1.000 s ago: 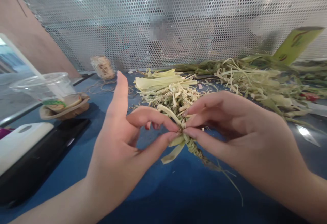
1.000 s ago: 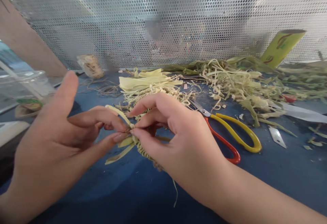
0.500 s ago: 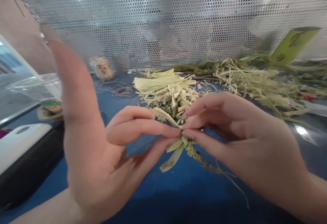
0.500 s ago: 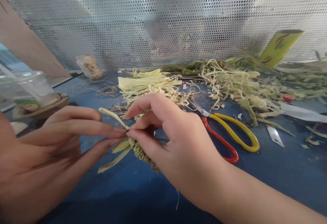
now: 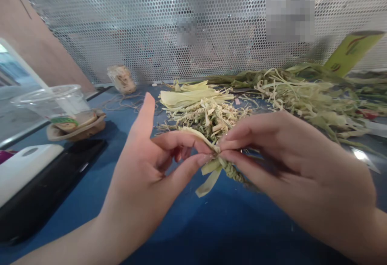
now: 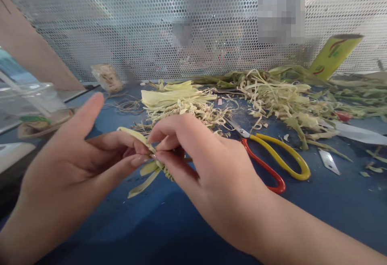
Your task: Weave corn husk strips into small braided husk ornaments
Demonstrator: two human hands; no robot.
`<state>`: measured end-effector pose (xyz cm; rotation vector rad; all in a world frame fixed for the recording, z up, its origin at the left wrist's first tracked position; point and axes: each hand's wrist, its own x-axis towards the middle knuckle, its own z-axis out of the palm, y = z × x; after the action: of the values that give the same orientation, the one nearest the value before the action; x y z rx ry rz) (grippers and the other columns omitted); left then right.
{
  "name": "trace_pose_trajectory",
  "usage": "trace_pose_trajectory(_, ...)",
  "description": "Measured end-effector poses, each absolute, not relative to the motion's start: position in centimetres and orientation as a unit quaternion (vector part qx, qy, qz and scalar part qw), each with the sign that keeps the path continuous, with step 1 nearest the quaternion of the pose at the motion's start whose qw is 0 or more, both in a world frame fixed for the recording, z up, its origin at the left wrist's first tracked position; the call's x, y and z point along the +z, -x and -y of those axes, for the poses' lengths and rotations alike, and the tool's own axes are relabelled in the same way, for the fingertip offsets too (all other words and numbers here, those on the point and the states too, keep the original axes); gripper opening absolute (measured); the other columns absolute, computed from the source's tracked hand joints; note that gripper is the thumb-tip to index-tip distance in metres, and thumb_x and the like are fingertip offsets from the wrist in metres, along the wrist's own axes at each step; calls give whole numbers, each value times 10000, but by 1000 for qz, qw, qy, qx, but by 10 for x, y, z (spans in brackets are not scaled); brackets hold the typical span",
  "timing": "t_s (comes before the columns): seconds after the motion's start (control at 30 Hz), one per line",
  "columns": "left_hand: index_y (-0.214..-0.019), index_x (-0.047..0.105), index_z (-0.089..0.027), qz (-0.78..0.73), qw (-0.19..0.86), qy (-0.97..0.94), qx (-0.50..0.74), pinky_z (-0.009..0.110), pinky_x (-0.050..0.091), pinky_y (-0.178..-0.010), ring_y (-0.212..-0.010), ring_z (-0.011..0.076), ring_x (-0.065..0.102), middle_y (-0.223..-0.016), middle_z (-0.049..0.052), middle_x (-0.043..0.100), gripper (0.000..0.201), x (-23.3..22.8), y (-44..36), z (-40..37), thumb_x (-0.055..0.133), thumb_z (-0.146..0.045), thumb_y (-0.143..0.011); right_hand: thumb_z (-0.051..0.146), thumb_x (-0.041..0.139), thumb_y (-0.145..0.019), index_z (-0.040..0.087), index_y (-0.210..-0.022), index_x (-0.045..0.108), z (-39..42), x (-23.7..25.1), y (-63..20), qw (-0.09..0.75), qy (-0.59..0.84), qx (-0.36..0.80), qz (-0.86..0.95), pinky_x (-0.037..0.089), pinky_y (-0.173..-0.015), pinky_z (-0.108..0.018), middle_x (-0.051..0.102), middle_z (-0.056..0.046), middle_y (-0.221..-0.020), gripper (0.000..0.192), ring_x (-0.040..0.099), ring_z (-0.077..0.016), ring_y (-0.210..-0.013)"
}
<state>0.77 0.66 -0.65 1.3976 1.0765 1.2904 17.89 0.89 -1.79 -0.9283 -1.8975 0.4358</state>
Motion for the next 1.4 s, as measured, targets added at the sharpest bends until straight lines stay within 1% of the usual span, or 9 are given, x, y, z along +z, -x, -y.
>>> trace_pose_trajectory(0.23,-1406,93,-261,-427,526,-530,510,172,538,-618,-689,103,658,-680,-67,683,934,-20,-3,-10,690,-152,-695,205,556,-819,293,-888,511,-9,-15,-180,436,371,146,807,528,-588,-206,644,47,-753,121,623,-111,-609)
trace_pose_trajectory(0.43,-1413,-15,-240,-439,510,-534,511,177,537,-631,-644,103,655,-649,-72,686,1051,-18,-3,-12,719,-143,-668,206,567,-805,281,-884,516,-6,-16,-179,442,378,133,803,508,-518,-191,650,50,-757,120,622,-105,-596)
trace_pose_trajectory(0.53,-1414,-6,-227,-466,496,-539,495,149,515,-601,-617,84,638,-648,-72,687,1044,-14,-5,-10,717,-119,-668,192,581,-786,269,-868,527,-6,-18,-178,452,382,116,798,496,-484,-171,650,66,-739,125,614,-89,-568)
trace_pose_trajectory(0.67,-1411,-59,-193,-459,531,-530,475,130,503,-599,-637,76,635,-654,-63,686,1052,-11,-9,-10,700,-111,-687,181,571,-785,256,-848,530,-6,-17,-178,460,384,92,795,497,-479,-159,655,63,-743,106,627,-89,-589)
trace_pose_trajectory(0.8,-1420,-1,-196,-451,551,-524,468,163,519,-633,-662,98,647,-661,-49,687,1018,-12,-9,-10,698,-103,-685,167,552,-794,253,-828,527,-6,-17,-178,452,387,88,799,520,-529,-163,660,53,-751,96,644,-100,-635)
trace_pose_trajectory(0.93,-1420,49,-198,-442,555,-514,483,159,515,-649,-656,90,645,-662,-46,686,990,-17,-9,-12,701,-97,-681,149,566,-789,246,-837,524,-9,-20,-177,476,376,115,787,518,-541,-137,657,59,-747,117,646,-84,-646)
trace_pose_trajectory(1.07,-1416,60,-180,-429,552,-500,511,128,504,-659,-654,67,641,-652,-56,682,980,-18,-9,-13,698,-81,-679,130,570,-788,231,-828,523,-10,-21,-175,489,369,117,781,519,-563,-127,654,53,-744,118,645,-79,-657)
trace_pose_trajectory(1.27,-1414,54,-198,-411,545,-525,509,142,511,-611,-651,82,634,-659,-58,672,970,-14,-9,-10,677,-57,-685,124,565,-787,231,-844,532,-6,-21,-177,487,361,117,786,524,-548,-127,668,51,-765,126,654,-84,-658)
trace_pose_trajectory(1.4,-1413,76,-201,-377,552,-538,513,145,518,-664,-680,76,626,-678,-55,662,911,-15,-9,-9,645,-44,-718,102,560,-776,236,-845,536,-7,-19,-179,488,358,113,788,539,-552,-146,683,44,-785,153,669,-106,-678)
